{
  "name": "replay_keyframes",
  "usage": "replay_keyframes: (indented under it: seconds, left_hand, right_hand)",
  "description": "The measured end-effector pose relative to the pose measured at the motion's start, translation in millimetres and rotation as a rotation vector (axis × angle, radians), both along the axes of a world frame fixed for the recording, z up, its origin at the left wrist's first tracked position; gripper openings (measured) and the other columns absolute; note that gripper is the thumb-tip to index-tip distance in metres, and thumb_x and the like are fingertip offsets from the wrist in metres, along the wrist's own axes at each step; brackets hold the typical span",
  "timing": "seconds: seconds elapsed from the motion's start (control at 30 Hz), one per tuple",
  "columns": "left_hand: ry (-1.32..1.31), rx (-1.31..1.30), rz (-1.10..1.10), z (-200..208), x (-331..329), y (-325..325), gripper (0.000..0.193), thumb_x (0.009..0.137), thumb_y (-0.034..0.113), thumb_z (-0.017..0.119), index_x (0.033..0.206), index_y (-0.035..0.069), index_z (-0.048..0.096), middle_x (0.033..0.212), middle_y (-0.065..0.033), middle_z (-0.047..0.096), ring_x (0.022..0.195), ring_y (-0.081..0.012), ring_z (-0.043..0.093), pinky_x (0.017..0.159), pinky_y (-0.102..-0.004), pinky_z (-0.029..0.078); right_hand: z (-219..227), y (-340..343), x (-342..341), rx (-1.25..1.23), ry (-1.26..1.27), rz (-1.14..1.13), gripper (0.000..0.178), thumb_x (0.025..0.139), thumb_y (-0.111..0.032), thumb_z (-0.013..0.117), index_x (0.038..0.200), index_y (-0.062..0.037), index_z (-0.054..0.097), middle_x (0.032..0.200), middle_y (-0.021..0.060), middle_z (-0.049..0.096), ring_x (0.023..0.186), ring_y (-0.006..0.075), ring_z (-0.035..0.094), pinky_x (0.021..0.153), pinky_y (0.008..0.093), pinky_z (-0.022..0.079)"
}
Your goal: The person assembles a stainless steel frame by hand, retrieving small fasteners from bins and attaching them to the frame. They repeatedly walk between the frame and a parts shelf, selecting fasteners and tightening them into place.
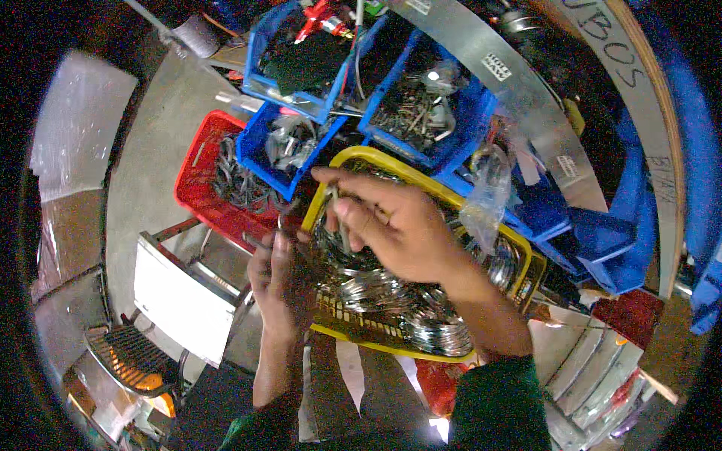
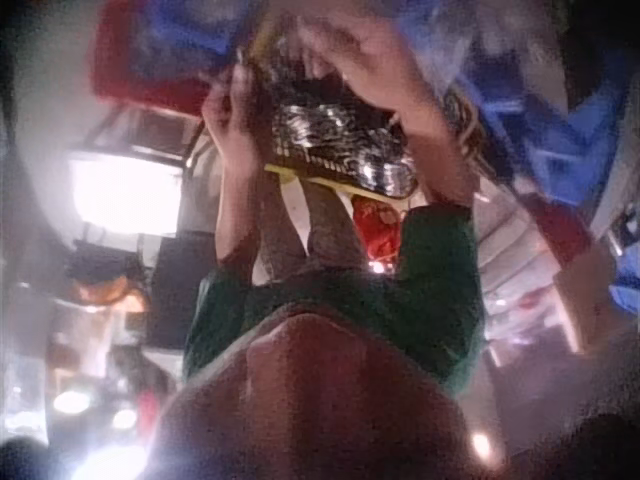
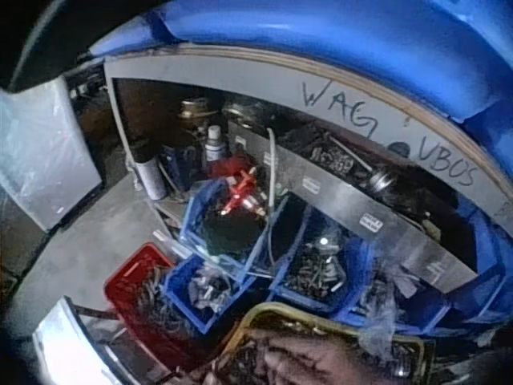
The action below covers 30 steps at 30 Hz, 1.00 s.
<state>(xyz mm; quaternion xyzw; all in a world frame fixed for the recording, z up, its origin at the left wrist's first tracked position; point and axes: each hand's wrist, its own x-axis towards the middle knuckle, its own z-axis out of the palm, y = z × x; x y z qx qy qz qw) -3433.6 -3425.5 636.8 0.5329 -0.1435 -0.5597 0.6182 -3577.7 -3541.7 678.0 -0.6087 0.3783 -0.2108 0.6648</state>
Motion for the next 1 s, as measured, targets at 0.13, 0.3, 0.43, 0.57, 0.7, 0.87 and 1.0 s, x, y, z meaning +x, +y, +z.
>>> replay_keyframes:
  seconds: [0.13, 0.3, 0.43, 0.57, 0.7, 0.87, 1.0]
  left_hand:
    - [0.311, -0.148, 0.065, 12.5, -4.4, -11.1, 0.030, 0.102, 0.028, 0.049, 0.100, 0.003, 0.064, 0.089, -0.0054, 0.067, 0.079, -0.0113, 0.060, 0.069, -0.0244, 0.046]
    - [0.345, -0.200, 0.103, 10.4, -2.7, -6.6, 0.028, 0.100, 0.028, 0.053, 0.100, 0.002, 0.063, 0.089, -0.0070, 0.066, 0.074, -0.0153, 0.062, 0.067, -0.0281, 0.050]
    - [0.239, -0.190, 0.068, 5.1, 0.2, 3.1, 0.023, 0.096, 0.016, 0.062, 0.102, -0.005, 0.065, 0.088, -0.0102, 0.066, 0.075, -0.0179, 0.063, 0.069, -0.0299, 0.051]
    - [-0.021, -0.152, 0.082, 7.1, 0.8, 7.3, 0.019, 0.092, 0.012, 0.067, 0.097, -0.006, 0.067, 0.089, -0.0098, 0.067, 0.075, -0.0151, 0.064, 0.069, -0.0271, 0.050]
    - [0.016, -0.121, 0.066, 13.9, 5.3, 10.8, 0.018, 0.090, 0.011, 0.069, 0.095, -0.006, 0.069, 0.088, -0.0090, 0.069, 0.074, -0.0133, 0.064, 0.070, -0.0265, 0.050]
    - [0.247, -0.071, 0.074, 13.4, 12.8, 11.5, 0.016, 0.091, 0.010, 0.068, 0.095, -0.005, 0.070, 0.086, -0.0101, 0.070, 0.073, -0.0150, 0.065, 0.070, -0.0283, 0.051]
    - [0.382, -0.078, 0.003, 8.7, 15.4, 9.6, 0.019, 0.094, 0.015, 0.061, 0.099, -0.002, 0.068, 0.082, -0.0121, 0.069, 0.070, -0.0196, 0.065, 0.067, -0.0315, 0.051]
  right_hand:
    - [-3.6, 31.8, 21.1, -0.196, 0.013, -0.096, 0.037, 0.098, -0.009, 0.055, 0.134, 0.0017, 0.053, 0.099, 0.0056, 0.069, 0.068, 0.0041, 0.054, 0.062, 0.0207, 0.047]
    - [-2.4, 46.8, 28.4, -0.025, -0.032, -0.149, 0.038, 0.099, -0.009, 0.053, 0.136, -0.0005, 0.051, 0.097, 0.0031, 0.067, 0.068, 0.0058, 0.054, 0.065, 0.0223, 0.048]
    - [-2.8, 52.5, 28.7, -0.038, -0.005, -0.174, 0.039, 0.099, -0.007, 0.054, 0.137, -0.0010, 0.050, 0.093, 0.0028, 0.065, 0.072, 0.0043, 0.055, 0.063, 0.0210, 0.047]
    - [-6.8, 61.8, 30.6, -0.044, -0.045, -0.289, 0.030, 0.097, -0.006, 0.058, 0.126, 0.0017, 0.055, 0.093, 0.0055, 0.066, 0.075, 0.0059, 0.059, 0.063, 0.0212, 0.049]
    - [-14.9, 64.0, 29.2, 0.016, -0.126, -0.328, 0.022, 0.094, -0.005, 0.062, 0.114, 0.0033, 0.058, 0.096, 0.0085, 0.068, 0.072, 0.0086, 0.062, 0.061, 0.0228, 0.051]
    - [-21.2, 65.2, 28.7, 0.171, -0.276, -0.364, 0.017, 0.092, -0.005, 0.065, 0.106, 0.0038, 0.062, 0.086, 0.0068, 0.067, 0.065, 0.0107, 0.063, 0.058, 0.0242, 0.051]
    - [-17.8, 67.1, 29.5, 0.134, -0.236, -0.318, 0.015, 0.092, -0.004, 0.063, 0.106, 0.0010, 0.064, 0.097, 0.0133, 0.069, 0.066, 0.0139, 0.062, 0.056, 0.0260, 0.050]
